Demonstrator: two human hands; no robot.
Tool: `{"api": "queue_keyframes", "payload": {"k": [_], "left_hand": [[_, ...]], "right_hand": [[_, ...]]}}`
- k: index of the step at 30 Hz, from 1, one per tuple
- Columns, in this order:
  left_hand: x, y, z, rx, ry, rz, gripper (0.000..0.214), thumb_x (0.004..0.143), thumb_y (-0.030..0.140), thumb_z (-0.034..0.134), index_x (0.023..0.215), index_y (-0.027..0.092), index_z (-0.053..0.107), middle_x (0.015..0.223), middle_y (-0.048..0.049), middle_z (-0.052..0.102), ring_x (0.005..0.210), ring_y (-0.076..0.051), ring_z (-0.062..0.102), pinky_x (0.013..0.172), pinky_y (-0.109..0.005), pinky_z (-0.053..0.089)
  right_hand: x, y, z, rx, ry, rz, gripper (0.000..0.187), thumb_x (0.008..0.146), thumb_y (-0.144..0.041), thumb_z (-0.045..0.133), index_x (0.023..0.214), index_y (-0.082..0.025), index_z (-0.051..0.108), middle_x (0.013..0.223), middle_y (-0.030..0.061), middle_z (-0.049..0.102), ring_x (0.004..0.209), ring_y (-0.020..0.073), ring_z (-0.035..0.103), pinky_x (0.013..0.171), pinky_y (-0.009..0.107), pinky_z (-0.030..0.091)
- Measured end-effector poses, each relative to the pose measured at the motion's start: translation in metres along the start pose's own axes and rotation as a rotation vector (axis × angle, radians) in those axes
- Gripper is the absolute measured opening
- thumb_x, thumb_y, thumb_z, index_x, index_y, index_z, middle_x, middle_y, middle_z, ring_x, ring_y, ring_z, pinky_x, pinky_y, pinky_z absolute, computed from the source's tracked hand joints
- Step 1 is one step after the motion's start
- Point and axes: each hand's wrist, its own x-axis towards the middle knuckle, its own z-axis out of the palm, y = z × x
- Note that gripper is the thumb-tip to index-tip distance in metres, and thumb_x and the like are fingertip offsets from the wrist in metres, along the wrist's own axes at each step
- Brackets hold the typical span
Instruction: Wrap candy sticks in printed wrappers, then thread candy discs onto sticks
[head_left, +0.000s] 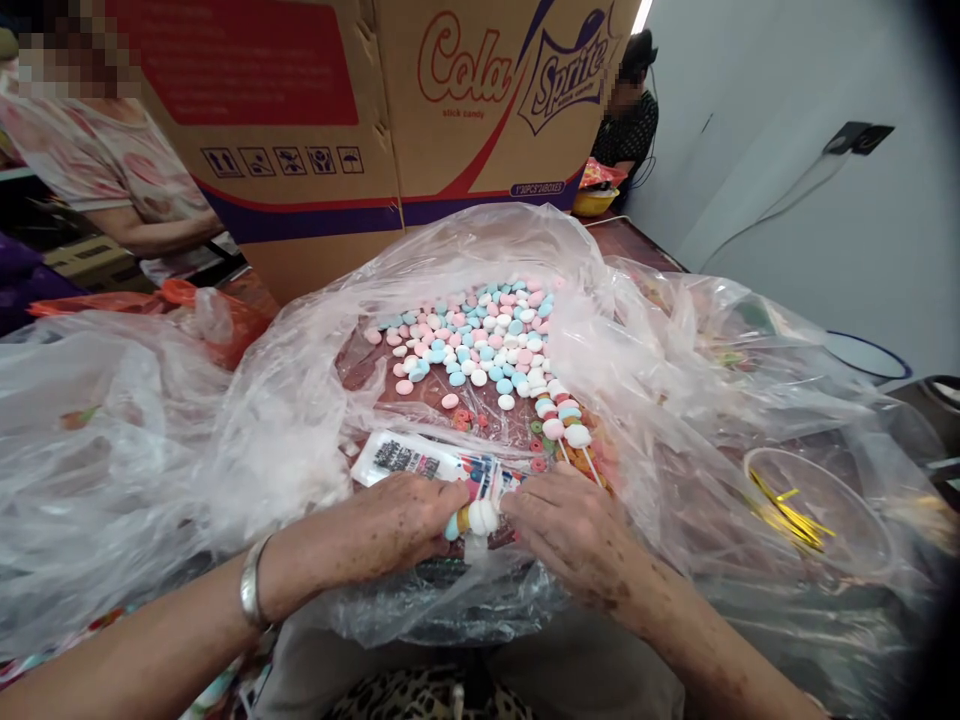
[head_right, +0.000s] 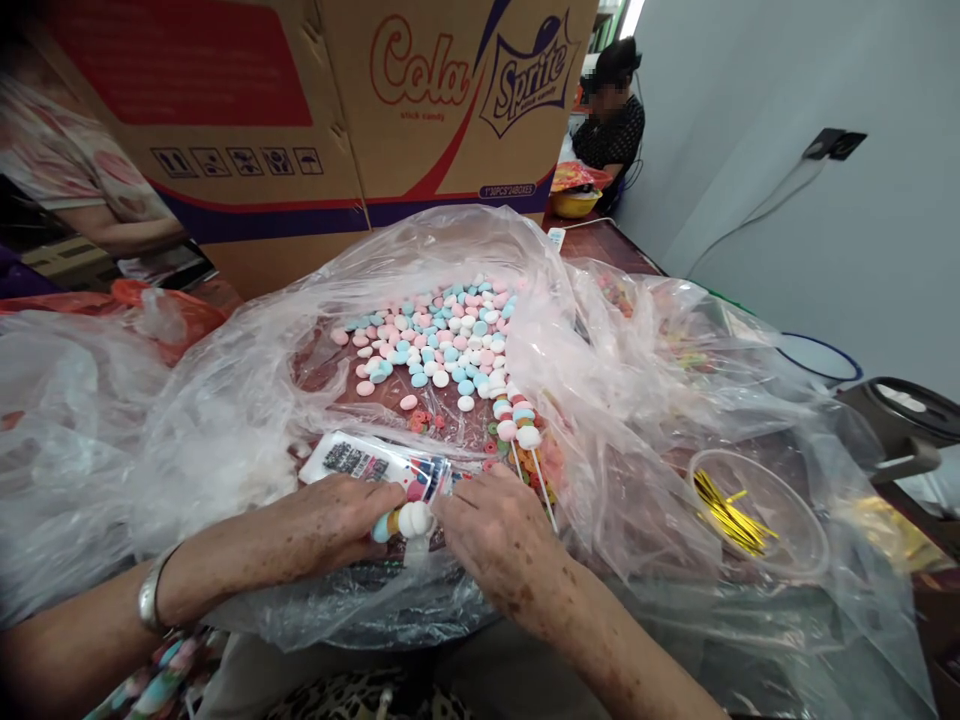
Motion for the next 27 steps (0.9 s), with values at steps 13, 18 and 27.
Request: {"api": "queue_keyframes", "payload": {"k": [13,18,27], "left_hand": [[0.002,0.009,-0.022,-0.143,-0.041,-0.081,0.032,0.083,0.018,0.069,0.112,0.023,0.056,0.091,0.0004,0.067,0.08,-0.02,0.06,0.067,-0.026,0.036],[0.003,0.014,-0.015,-0.047,-0.053,0.019,0.032,0.082,0.009,0.058,0.112,0.019,0.054,0.086,-0.0035,0.068,0.072,-0.021,0.062,0.059,-0.027,0.036],[0.01,0.032,-0.028,0.395,0.128,0.13,0.028,0.086,0.0,0.048,0.107,0.016,0.057,0.089,-0.0086,0.07,0.077,-0.026,0.066,0.067,-0.033,0.044]], "right_hand": [[-0.002,-0.005,-0.012,0.023,-0.044,-0.018,0.021,0.097,-0.012,0.048,0.084,-0.018,0.063,0.072,0.0007,0.065,0.067,0.0147,0.057,0.069,0.032,0.033],[-0.003,-0.012,0.002,0.203,-0.137,0.043,0.022,0.094,-0.012,0.048,0.077,-0.019,0.06,0.072,-0.0009,0.065,0.064,0.0137,0.054,0.067,0.03,0.032],[-0.004,-0.03,0.019,0.628,-0.021,0.557,0.023,0.095,-0.023,0.043,0.076,-0.02,0.055,0.068,-0.0028,0.056,0.062,0.0119,0.049,0.06,0.024,0.034]]}}
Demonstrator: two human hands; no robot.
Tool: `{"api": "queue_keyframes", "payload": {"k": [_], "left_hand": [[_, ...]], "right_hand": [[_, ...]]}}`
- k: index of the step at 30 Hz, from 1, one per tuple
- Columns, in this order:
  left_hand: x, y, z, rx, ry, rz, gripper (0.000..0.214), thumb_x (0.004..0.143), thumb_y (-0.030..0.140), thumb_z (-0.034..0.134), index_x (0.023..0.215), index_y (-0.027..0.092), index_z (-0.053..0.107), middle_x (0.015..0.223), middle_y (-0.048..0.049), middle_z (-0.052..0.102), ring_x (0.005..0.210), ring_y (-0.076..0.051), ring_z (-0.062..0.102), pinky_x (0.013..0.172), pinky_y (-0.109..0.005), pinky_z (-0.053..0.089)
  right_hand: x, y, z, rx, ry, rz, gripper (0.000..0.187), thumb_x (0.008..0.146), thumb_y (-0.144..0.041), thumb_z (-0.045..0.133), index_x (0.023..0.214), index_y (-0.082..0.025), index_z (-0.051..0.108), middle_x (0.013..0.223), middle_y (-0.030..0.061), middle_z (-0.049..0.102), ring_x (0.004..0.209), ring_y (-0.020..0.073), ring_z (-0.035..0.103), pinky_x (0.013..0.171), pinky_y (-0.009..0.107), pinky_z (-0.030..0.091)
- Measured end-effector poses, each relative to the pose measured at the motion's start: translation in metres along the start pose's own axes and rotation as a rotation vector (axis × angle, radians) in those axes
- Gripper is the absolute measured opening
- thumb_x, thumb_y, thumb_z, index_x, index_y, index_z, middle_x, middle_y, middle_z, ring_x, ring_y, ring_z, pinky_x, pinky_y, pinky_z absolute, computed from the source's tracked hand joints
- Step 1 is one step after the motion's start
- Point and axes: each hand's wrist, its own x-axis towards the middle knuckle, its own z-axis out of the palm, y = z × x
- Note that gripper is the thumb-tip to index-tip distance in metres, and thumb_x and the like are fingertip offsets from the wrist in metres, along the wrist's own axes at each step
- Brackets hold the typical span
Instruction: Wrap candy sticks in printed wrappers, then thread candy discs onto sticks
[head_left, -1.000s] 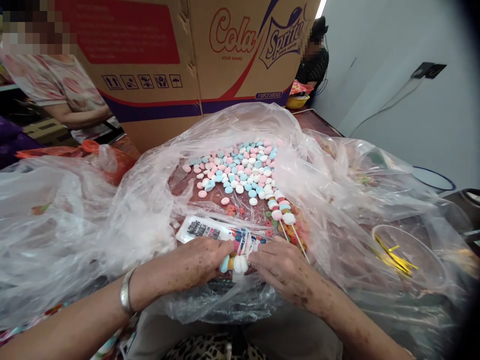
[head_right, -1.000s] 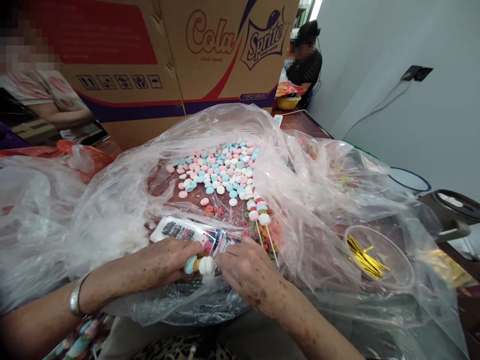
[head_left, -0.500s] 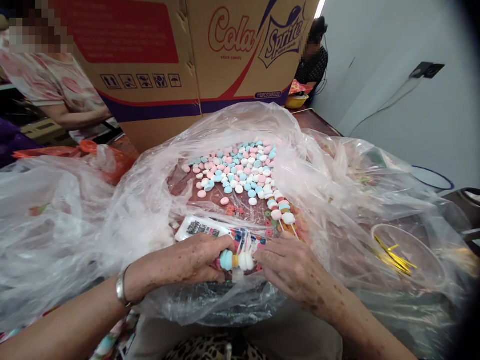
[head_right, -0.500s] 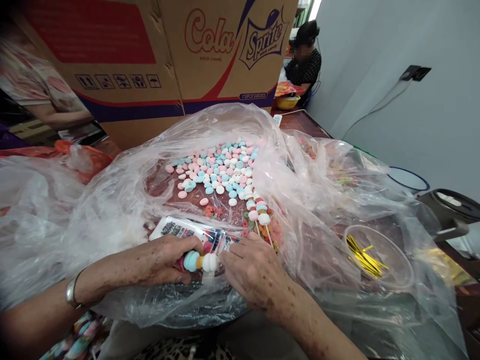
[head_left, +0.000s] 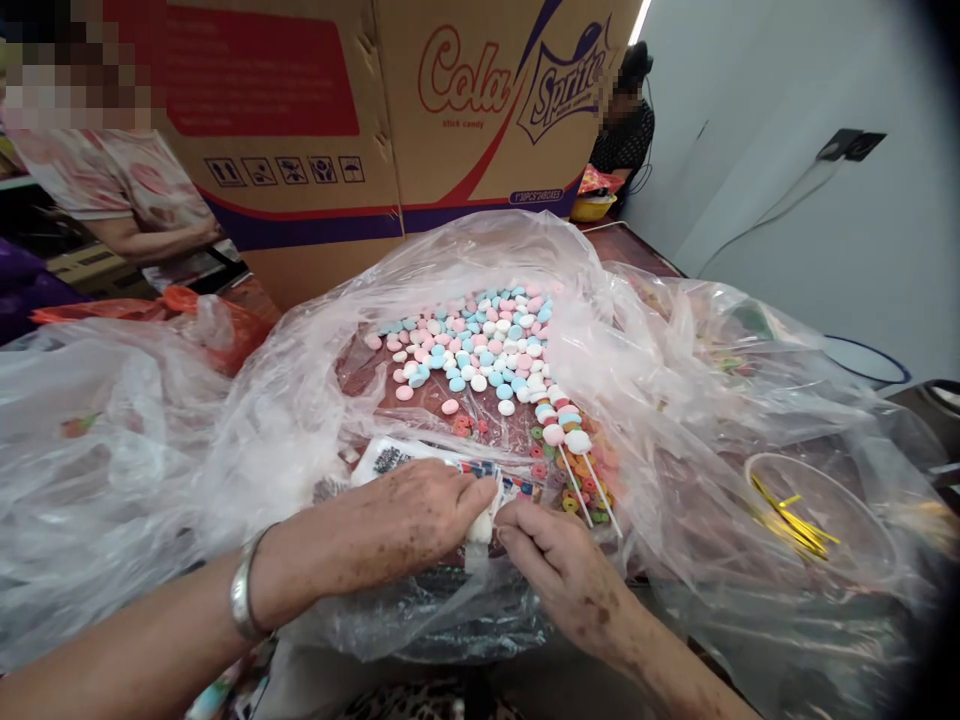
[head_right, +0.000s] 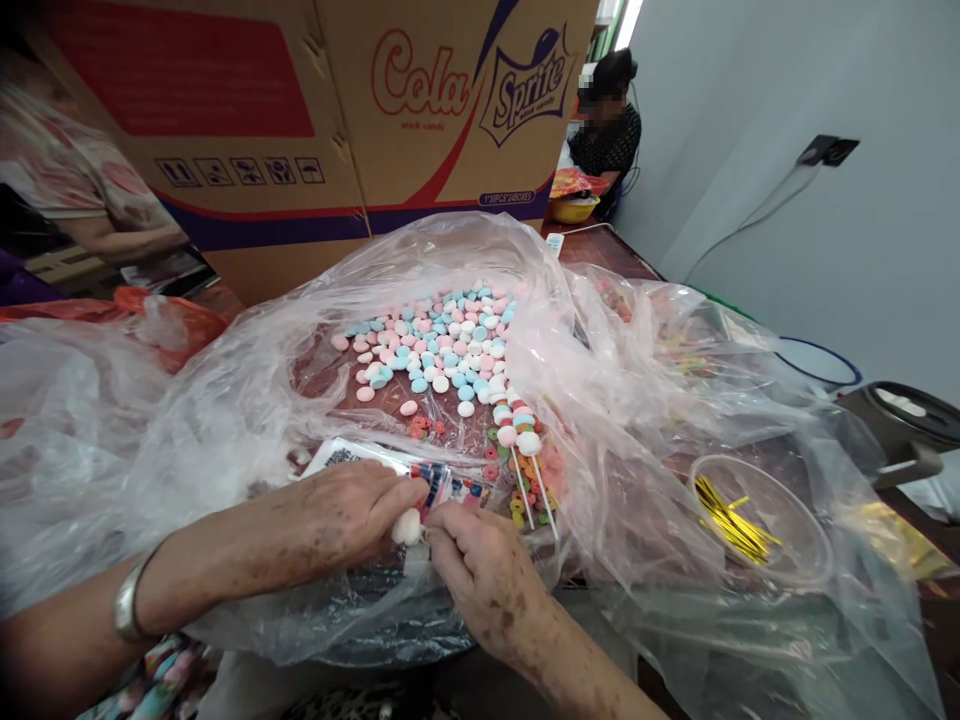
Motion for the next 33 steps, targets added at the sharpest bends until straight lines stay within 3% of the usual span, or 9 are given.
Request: {"api": "queue_keyframes", "payload": {"k": [5,8,10,12,15,19,22,27,33], "left_hand": [[0.012,0.021,-0.036,0.078,0.291,0.094,0.034,0.091,0.007,0.053,0.126,0.006,0.052,0.114,-0.0176,0.068,0.112,-0.032,0.059,0.095,-0.045,0.045],[0.001,0.038,-0.035,-0.057,0.546,0.163,0.021,0.091,0.011,0.055,0.112,0.012,0.06,0.094,-0.0098,0.074,0.092,-0.025,0.065,0.089,-0.039,0.048],[-0.014,0.041,-0.025,-0.176,0.67,0.018,0.014,0.09,0.011,0.055,0.097,0.019,0.065,0.075,-0.0032,0.071,0.07,-0.02,0.063,0.071,-0.034,0.049],[-0.028,0.034,-0.011,-0.374,0.757,-0.34,0.009,0.09,0.017,0.059,0.085,0.022,0.065,0.069,-0.0003,0.067,0.061,-0.017,0.06,0.06,-0.03,0.046],[-0.033,0.013,0.004,-0.871,1.018,-0.78,0.027,0.083,0.038,0.074,0.102,0.022,0.063,0.08,-0.0006,0.07,0.073,-0.019,0.066,0.065,-0.028,0.051],[-0.008,-0.006,0.006,-1.462,1.241,-0.664,0.063,0.061,0.043,0.091,0.111,0.019,0.061,0.106,-0.0054,0.072,0.101,-0.024,0.068,0.085,-0.032,0.054],[0.014,-0.007,0.0,-1.68,1.316,-0.603,0.056,0.056,0.036,0.095,0.099,0.016,0.064,0.092,-0.0044,0.074,0.088,-0.022,0.072,0.08,-0.032,0.058],[0.028,-0.009,-0.002,-1.863,1.239,-0.738,0.043,0.056,0.033,0.093,0.068,0.017,0.055,0.055,0.0056,0.058,0.048,-0.014,0.062,0.041,-0.023,0.048],[0.027,-0.016,0.003,-1.853,1.284,-0.807,0.041,0.062,0.035,0.09,0.068,0.017,0.055,0.053,0.0069,0.055,0.045,-0.012,0.057,0.042,-0.025,0.051]], "right_hand": [[0.004,-0.001,0.003,0.361,0.111,0.163,0.026,0.093,-0.037,0.047,0.078,-0.019,0.057,0.066,-0.0023,0.052,0.061,0.0123,0.044,0.058,0.024,0.034],[0.006,0.004,0.006,0.613,0.122,0.268,0.031,0.091,-0.047,0.054,0.08,-0.018,0.059,0.066,-0.0021,0.05,0.06,0.0117,0.041,0.055,0.024,0.032],[0.006,0.009,0.009,0.722,0.127,0.341,0.034,0.089,-0.049,0.058,0.081,-0.017,0.061,0.064,-0.0031,0.046,0.058,0.0104,0.035,0.053,0.023,0.028],[0.006,0.012,0.011,0.787,0.147,0.375,0.035,0.087,-0.05,0.062,0.078,-0.016,0.062,0.062,-0.0042,0.042,0.056,0.0094,0.031,0.052,0.023,0.024],[0.007,0.01,0.014,0.81,0.161,0.372,0.035,0.083,-0.049,0.066,0.072,-0.016,0.059,0.059,-0.0056,0.038,0.055,0.0086,0.027,0.052,0.023,0.02],[0.01,-0.002,0.019,0.794,0.106,0.377,0.037,0.08,-0.049,0.066,0.065,-0.018,0.052,0.056,-0.0069,0.034,0.053,0.0081,0.023,0.05,0.023,0.017],[0.01,-0.008,0.023,0.769,0.034,0.381,0.039,0.081,-0.05,0.063,0.064,-0.019,0.047,0.055,-0.0068,0.034,0.052,0.0081,0.024,0.049,0.023,0.017],[0.005,-0.004,0.024,0.545,0.092,0.263,0.035,0.09,-0.049,0.052,0.073,-0.019,0.055,0.057,-0.0056,0.038,0.053,0.0098,0.03,0.048,0.022,0.022],[-0.001,0.0,0.021,0.047,0.302,0.004,0.028,0.097,-0.033,0.044,0.085,-0.018,0.064,0.065,-0.0009,0.059,0.057,0.0124,0.053,0.053,0.022,0.039]]}}
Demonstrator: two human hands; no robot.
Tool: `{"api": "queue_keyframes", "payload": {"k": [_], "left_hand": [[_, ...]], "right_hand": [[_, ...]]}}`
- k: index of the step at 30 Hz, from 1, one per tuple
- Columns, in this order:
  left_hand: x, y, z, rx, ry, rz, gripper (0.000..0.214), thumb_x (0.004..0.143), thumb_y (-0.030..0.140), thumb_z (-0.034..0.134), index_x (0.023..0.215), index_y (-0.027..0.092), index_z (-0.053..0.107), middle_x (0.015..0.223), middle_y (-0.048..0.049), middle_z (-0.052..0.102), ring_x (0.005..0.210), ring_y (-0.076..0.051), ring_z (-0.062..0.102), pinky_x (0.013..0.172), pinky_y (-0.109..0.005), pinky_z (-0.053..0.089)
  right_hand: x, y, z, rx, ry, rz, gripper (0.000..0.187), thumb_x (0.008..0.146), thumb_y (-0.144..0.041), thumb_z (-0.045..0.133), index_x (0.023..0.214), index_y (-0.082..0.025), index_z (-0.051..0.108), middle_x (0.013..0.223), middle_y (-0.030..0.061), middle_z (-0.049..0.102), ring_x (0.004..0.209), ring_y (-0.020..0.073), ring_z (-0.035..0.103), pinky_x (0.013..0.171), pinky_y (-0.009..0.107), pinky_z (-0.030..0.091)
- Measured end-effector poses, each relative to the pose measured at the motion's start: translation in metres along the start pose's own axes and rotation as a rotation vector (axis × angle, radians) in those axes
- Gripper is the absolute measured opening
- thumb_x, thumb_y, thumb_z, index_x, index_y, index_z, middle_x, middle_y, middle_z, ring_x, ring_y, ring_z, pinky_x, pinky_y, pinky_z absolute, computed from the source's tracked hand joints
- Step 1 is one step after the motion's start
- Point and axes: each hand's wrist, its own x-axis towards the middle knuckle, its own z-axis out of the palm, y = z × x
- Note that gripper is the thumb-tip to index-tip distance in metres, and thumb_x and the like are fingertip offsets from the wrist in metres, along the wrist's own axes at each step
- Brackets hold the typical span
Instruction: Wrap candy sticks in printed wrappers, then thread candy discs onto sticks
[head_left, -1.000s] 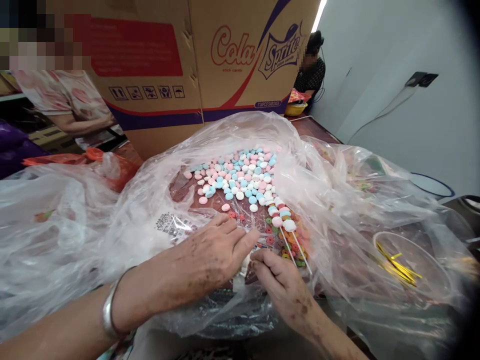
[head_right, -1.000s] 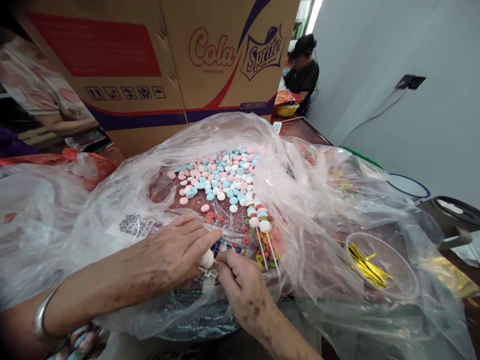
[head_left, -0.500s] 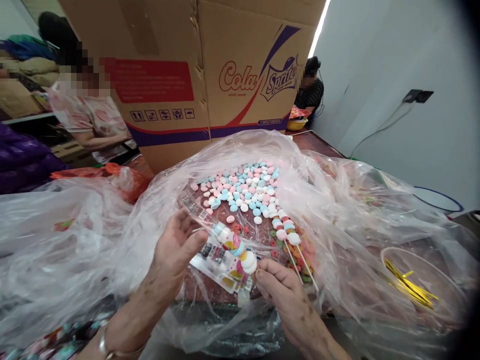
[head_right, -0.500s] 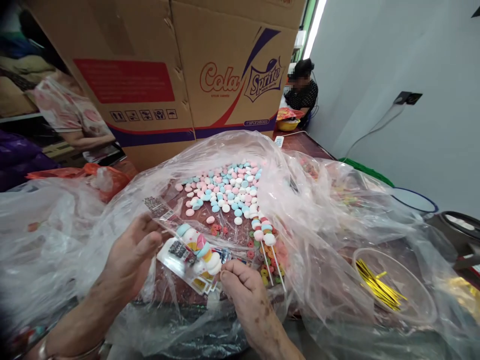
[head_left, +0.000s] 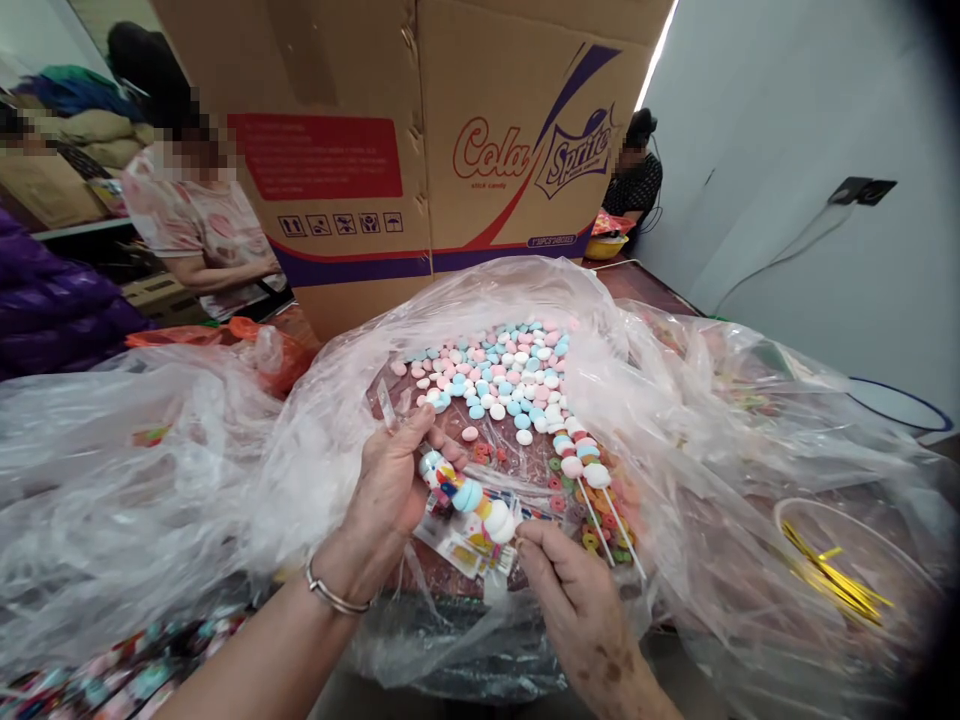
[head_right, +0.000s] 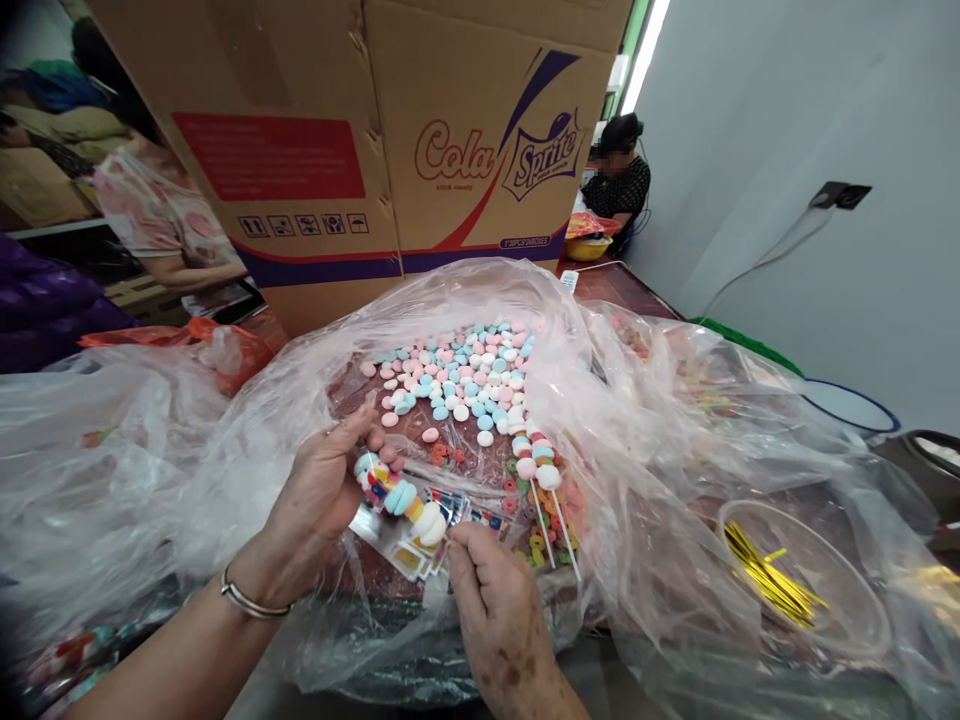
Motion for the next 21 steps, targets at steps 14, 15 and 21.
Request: {"api": "queue_keyframes", "payload": {"k": [14,15,21], "left_hand": [[-0.001,-0.023,0.013,-0.093,0.004,0.057,0.044,0.061,0.035,0.092,0.064,0.018,0.052,0.054,0.0091,0.054,0.042,-0.006,0.049,0.044,-0.021,0.048],[-0.003,-0.027,0.014,-0.097,-0.001,0.047,0.044,0.062,0.036,0.091,0.064,0.018,0.052,0.053,0.0093,0.053,0.041,-0.005,0.048,0.043,-0.02,0.047],[-0.023,-0.055,0.016,-0.039,-0.039,0.011,0.038,0.067,0.036,0.088,0.07,0.018,0.055,0.051,0.008,0.055,0.041,-0.007,0.049,0.041,-0.018,0.04]], "right_hand": [[-0.004,0.002,0.031,-0.288,0.183,-0.219,0.027,0.1,-0.022,0.039,0.091,-0.019,0.064,0.065,0.0035,0.063,0.056,0.0153,0.056,0.055,0.026,0.041],[-0.002,-0.002,0.034,-0.159,0.127,-0.106,0.029,0.1,-0.026,0.038,0.084,-0.02,0.062,0.062,0.0015,0.059,0.053,0.0141,0.052,0.052,0.025,0.039],[0.019,-0.021,0.044,0.669,-0.085,0.372,0.039,0.087,-0.057,0.053,0.071,-0.022,0.045,0.054,-0.0082,0.036,0.045,0.0075,0.03,0.042,0.02,0.026]]}}
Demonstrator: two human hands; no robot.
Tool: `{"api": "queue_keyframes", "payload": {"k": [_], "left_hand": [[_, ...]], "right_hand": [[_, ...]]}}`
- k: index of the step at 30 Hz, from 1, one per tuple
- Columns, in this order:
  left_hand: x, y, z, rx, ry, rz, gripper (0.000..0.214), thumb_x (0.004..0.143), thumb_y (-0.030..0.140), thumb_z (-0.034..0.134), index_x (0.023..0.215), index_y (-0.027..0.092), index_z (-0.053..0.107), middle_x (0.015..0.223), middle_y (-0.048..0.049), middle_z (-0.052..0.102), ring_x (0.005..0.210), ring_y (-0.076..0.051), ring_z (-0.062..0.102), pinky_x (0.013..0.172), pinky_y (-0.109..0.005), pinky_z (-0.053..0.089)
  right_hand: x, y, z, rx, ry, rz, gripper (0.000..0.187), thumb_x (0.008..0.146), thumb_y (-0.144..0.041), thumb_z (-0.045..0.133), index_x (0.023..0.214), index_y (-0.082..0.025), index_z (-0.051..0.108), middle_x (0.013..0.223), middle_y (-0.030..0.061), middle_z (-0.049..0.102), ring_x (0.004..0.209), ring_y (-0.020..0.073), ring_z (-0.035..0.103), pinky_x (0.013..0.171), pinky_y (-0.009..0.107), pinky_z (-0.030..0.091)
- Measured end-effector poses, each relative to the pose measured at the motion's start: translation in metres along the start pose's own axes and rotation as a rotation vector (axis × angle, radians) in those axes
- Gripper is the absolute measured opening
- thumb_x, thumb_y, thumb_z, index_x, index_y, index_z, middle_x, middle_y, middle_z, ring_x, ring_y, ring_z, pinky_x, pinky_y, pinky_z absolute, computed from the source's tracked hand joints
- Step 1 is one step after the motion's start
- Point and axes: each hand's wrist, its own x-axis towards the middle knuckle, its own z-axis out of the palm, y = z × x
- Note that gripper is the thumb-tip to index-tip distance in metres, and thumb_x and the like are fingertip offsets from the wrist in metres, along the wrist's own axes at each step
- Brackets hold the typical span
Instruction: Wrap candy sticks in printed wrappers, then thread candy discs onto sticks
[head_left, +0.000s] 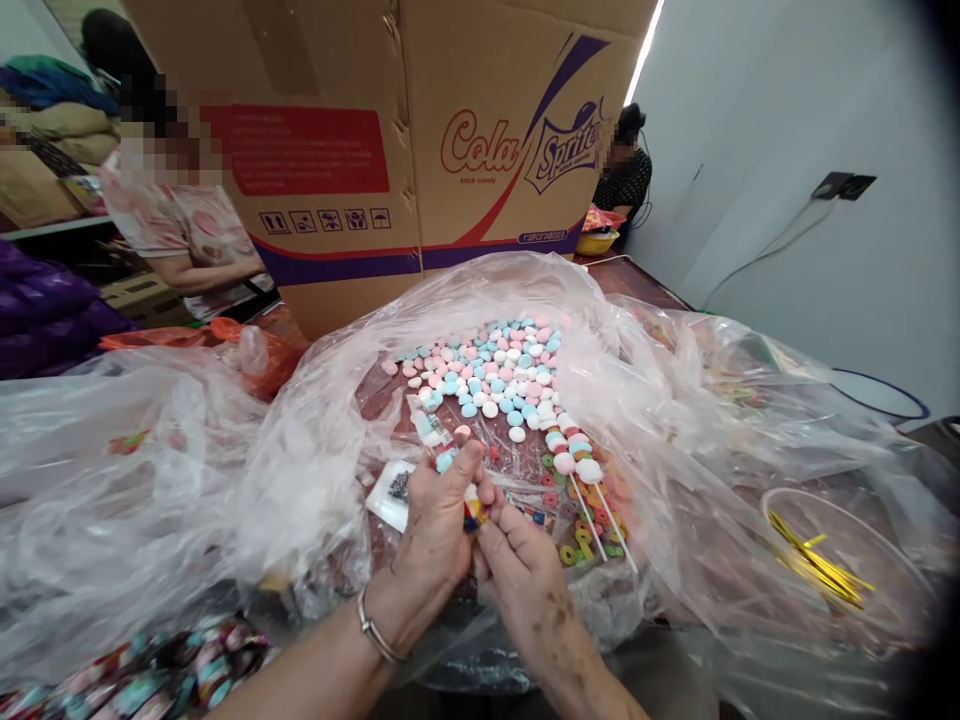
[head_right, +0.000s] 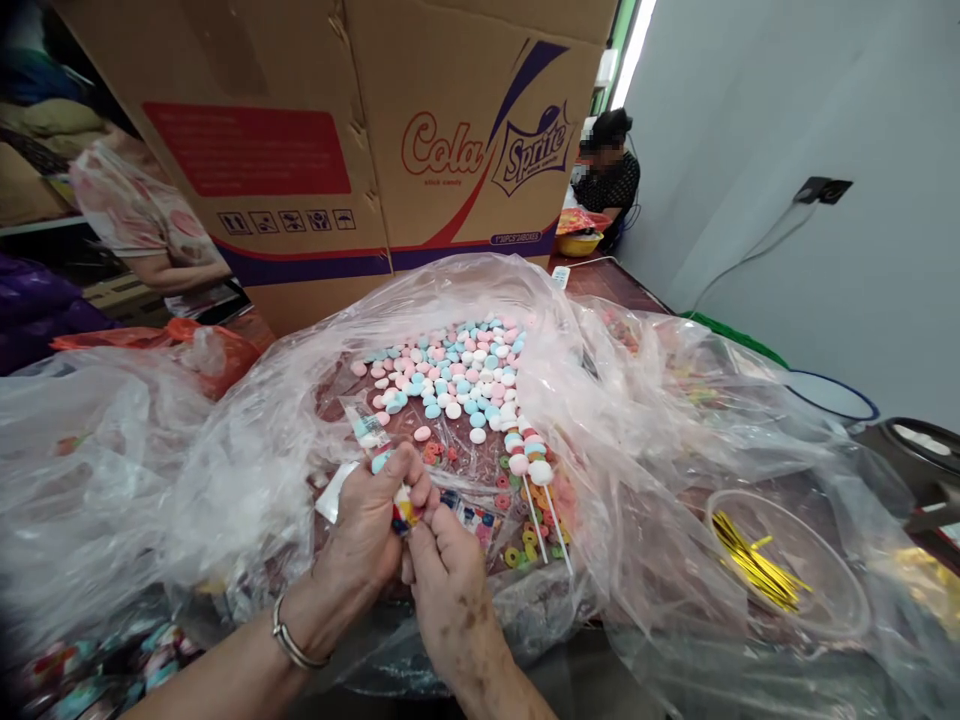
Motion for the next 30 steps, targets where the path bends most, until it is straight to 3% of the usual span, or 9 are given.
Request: {"api": "queue_keyframes", "payload": {"k": [2,4,9,12,19,21,24,27,30], "left_hand": [[-0.003,-0.002,-0.001,0.014,-0.012,0.001,0.035,0.068,0.034,0.087,0.072,0.018,0.056,0.051,0.0075,0.056,0.044,-0.008,0.052,0.043,-0.017,0.04],[-0.001,0.002,-0.003,0.011,-0.018,0.002,0.035,0.069,0.033,0.087,0.071,0.018,0.056,0.052,0.0073,0.056,0.046,-0.008,0.053,0.044,-0.018,0.041],[0.011,0.015,-0.002,-0.047,-0.026,0.046,0.042,0.062,0.034,0.092,0.063,0.017,0.054,0.052,0.009,0.052,0.042,-0.005,0.046,0.047,-0.02,0.044],[0.007,0.009,-0.002,-0.051,-0.083,0.005,0.04,0.068,0.035,0.089,0.063,0.017,0.054,0.05,0.0091,0.05,0.041,-0.005,0.042,0.048,-0.021,0.043],[-0.011,-0.009,-0.005,0.03,-0.151,0.014,0.034,0.081,0.038,0.077,0.062,0.017,0.058,0.052,0.0047,0.052,0.055,-0.011,0.052,0.055,-0.022,0.041],[-0.012,-0.008,-0.006,0.034,-0.157,-0.002,0.024,0.08,0.037,0.078,0.075,0.018,0.066,0.052,0.0056,0.052,0.058,-0.013,0.054,0.057,-0.022,0.042],[-0.013,-0.007,-0.007,0.032,-0.195,-0.058,0.025,0.077,0.036,0.081,0.09,0.018,0.072,0.048,0.0072,0.048,0.06,-0.014,0.056,0.062,-0.023,0.043],[-0.014,-0.009,-0.01,0.063,-0.245,-0.107,0.023,0.08,0.039,0.078,0.083,0.017,0.074,0.047,0.0067,0.046,0.058,-0.013,0.053,0.066,-0.023,0.045],[-0.014,-0.012,-0.014,0.138,-0.278,-0.096,0.027,0.083,0.042,0.073,0.075,0.017,0.076,0.065,0.0005,0.061,0.068,-0.013,0.056,0.073,-0.022,0.046]], "right_hand": [[0.002,-0.002,-0.002,0.075,-0.027,0.049,0.039,0.086,-0.058,0.053,0.075,-0.021,0.048,0.054,-0.0087,0.036,0.042,0.0068,0.029,0.041,0.02,0.024],[-0.002,-0.001,-0.008,-0.04,-0.053,0.004,0.033,0.091,-0.051,0.05,0.08,-0.02,0.053,0.056,-0.0067,0.043,0.045,0.0081,0.036,0.044,0.021,0.029],[-0.016,0.004,-0.022,-0.599,0.042,-0.311,0.025,0.097,-0.032,0.043,0.082,-0.02,0.06,0.063,-0.0033,0.051,0.057,0.0116,0.048,0.054,0.022,0.035],[-0.016,0.007,-0.021,-0.717,0.128,-0.441,0.028,0.098,-0.029,0.04,0.077,-0.02,0.056,0.06,-0.0032,0.051,0.053,0.0115,0.048,0.051,0.022,0.035],[-0.008,0.008,-0.015,-0.622,0.141,-0.478,0.027,0.098,-0.028,0.037,0.075,-0.022,0.05,0.064,-0.0016,0.055,0.055,0.0117,0.05,0.052,0.021,0.04],[-0.009,0.009,-0.013,-0.578,0.127,-0.479,0.028,0.098,-0.029,0.037,0.074,-0.022,0.049,0.061,-0.0029,0.052,0.053,0.0109,0.048,0.051,0.02,0.039],[-0.01,0.011,-0.011,-0.508,0.136,-0.461,0.029,0.097,-0.031,0.039,0.071,-0.022,0.047,0.061,-0.0031,0.051,0.053,0.0103,0.047,0.051,0.019,0.04],[-0.01,0.014,-0.011,-0.459,0.154,-0.434,0.03,0.097,-0.033,0.041,0.07,-0.022,0.049,0.061,-0.0025,0.053,0.054,0.0105,0.048,0.051,0.019,0.041],[-0.01,0.014,-0.012,-0.395,0.162,-0.405,0.028,0.097,-0.034,0.042,0.077,-0.02,0.057,0.066,-0.0005,0.059,0.059,0.0121,0.054,0.058,0.02,0.047]]}}
